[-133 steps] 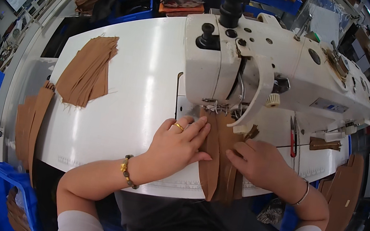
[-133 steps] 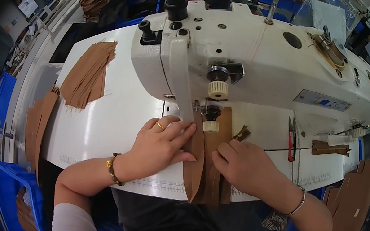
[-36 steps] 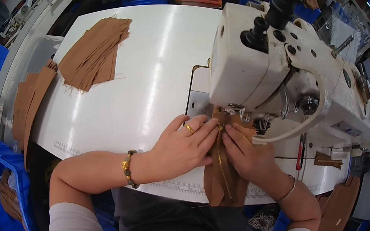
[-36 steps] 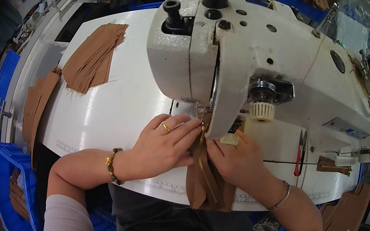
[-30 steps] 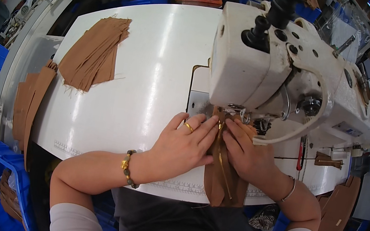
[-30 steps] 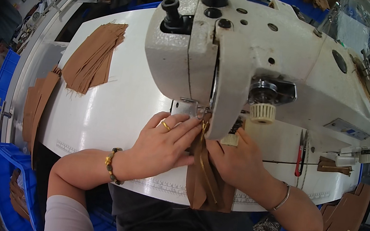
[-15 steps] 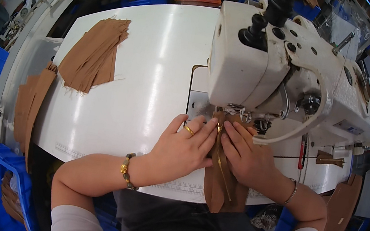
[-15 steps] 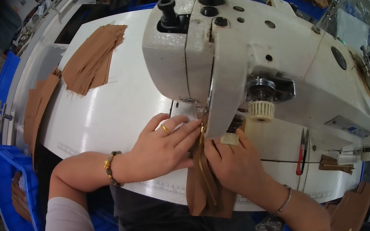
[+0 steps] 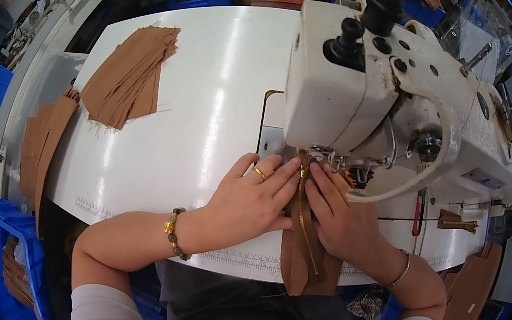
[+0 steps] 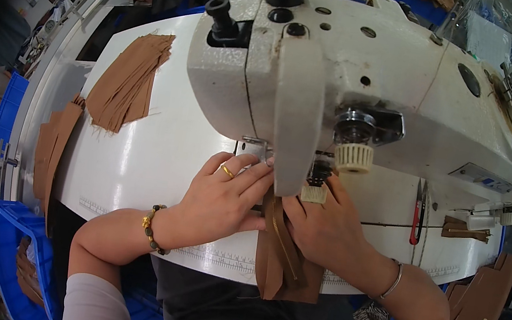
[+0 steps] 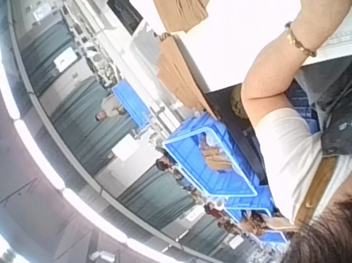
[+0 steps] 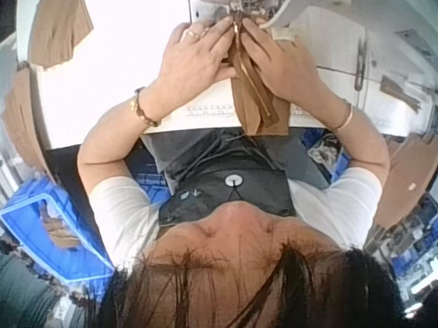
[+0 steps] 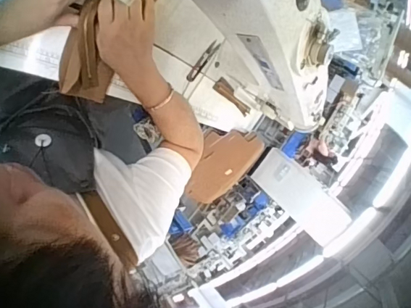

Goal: The person sews pieces of brown material together using an industrial sewing machine and thread.

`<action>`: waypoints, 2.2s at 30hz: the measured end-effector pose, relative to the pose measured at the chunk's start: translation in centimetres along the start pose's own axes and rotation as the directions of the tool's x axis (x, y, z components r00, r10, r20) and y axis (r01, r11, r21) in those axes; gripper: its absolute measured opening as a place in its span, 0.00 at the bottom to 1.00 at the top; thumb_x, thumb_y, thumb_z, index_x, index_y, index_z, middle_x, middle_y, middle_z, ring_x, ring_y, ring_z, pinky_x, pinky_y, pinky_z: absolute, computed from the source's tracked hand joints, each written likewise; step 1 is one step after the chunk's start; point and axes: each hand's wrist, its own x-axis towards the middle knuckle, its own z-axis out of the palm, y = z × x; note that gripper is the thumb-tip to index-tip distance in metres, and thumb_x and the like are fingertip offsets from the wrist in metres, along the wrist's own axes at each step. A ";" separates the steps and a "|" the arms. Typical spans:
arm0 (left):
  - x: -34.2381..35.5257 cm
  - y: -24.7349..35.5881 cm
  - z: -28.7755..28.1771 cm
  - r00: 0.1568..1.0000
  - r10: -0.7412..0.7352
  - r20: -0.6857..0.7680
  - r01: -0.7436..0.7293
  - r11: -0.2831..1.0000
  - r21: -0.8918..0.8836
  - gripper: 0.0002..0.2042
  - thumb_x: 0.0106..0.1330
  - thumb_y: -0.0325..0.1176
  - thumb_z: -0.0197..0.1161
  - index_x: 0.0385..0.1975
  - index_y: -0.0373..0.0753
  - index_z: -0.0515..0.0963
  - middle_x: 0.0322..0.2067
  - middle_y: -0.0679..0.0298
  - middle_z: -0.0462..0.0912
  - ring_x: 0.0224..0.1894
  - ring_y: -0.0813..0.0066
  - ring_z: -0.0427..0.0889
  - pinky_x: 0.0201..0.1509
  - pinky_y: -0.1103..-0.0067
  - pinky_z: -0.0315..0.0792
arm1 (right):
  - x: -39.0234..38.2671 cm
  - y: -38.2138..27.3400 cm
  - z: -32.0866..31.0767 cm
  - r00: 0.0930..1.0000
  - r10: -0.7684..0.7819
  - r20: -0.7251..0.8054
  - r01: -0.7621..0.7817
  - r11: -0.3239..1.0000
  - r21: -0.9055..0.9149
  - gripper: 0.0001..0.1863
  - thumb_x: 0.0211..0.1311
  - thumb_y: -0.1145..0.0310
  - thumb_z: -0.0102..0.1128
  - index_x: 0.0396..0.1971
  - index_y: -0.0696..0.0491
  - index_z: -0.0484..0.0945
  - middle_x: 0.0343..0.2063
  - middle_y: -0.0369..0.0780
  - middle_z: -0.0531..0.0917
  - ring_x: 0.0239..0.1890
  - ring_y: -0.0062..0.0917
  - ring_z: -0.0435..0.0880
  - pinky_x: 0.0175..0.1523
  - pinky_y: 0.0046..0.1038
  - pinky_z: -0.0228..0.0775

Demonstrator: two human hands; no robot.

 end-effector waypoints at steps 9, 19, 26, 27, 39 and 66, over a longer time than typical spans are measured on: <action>0.6 -0.3 0.3 0.999 -0.029 -0.038 0.030 0.999 0.021 0.40 0.48 0.50 0.76 0.62 0.37 0.75 0.62 0.61 0.76 0.64 0.60 0.72 0.66 0.62 0.65 | -0.1 0.4 0.4 0.999 0.040 -0.013 -0.040 0.999 -0.036 0.32 0.48 0.71 0.70 0.57 0.61 0.77 0.65 0.49 0.75 0.63 0.42 0.78 0.61 0.41 0.76; 1.1 -0.6 0.4 0.994 -0.046 -0.097 0.047 0.999 0.012 0.37 0.46 0.50 0.77 0.58 0.39 0.78 0.52 0.60 0.76 0.60 0.59 0.74 0.63 0.64 0.68 | 0.2 0.9 0.6 0.998 0.054 -0.011 -0.055 0.996 -0.066 0.30 0.52 0.70 0.68 0.58 0.58 0.78 0.64 0.46 0.77 0.58 0.41 0.81 0.54 0.41 0.78; 0.5 0.3 0.3 0.987 0.088 -0.135 -0.070 0.989 0.132 0.32 0.51 0.47 0.75 0.57 0.38 0.80 0.55 0.62 0.77 0.58 0.62 0.75 0.63 0.65 0.70 | 0.8 0.8 0.2 0.993 0.032 -0.114 -0.033 0.999 -0.004 0.12 0.57 0.66 0.66 0.39 0.55 0.82 0.44 0.46 0.84 0.49 0.40 0.82 0.64 0.46 0.72; 0.5 0.4 0.4 0.978 0.149 -0.146 -0.124 0.978 0.168 0.30 0.56 0.46 0.73 0.57 0.36 0.79 0.57 0.60 0.78 0.61 0.63 0.74 0.63 0.65 0.71 | 0.3 1.0 -0.4 0.997 0.032 -0.071 -0.032 0.999 0.002 0.16 0.58 0.65 0.67 0.43 0.57 0.82 0.47 0.47 0.84 0.54 0.40 0.82 0.65 0.45 0.72; 0.4 0.1 1.7 0.930 0.281 -0.237 -0.243 0.954 0.177 0.23 0.54 0.31 0.69 0.52 0.34 0.82 0.53 0.57 0.85 0.50 0.64 0.85 0.47 0.73 0.82 | -14.7 2.2 -5.1 0.789 0.565 -0.242 -0.607 0.777 -0.163 0.16 0.57 0.79 0.66 0.47 0.58 0.85 0.51 0.46 0.87 0.52 0.41 0.87 0.57 0.37 0.80; -2.1 2.5 -0.9 0.970 -0.238 -0.040 0.172 0.799 -0.576 0.11 0.73 0.30 0.61 0.50 0.35 0.84 0.47 0.57 0.89 0.57 0.57 0.84 0.57 0.68 0.79 | -4.7 -4.7 -1.9 0.965 -0.243 -0.101 0.256 0.954 0.154 0.13 0.58 0.68 0.62 0.42 0.56 0.83 0.46 0.42 0.84 0.57 0.35 0.83 0.63 0.38 0.75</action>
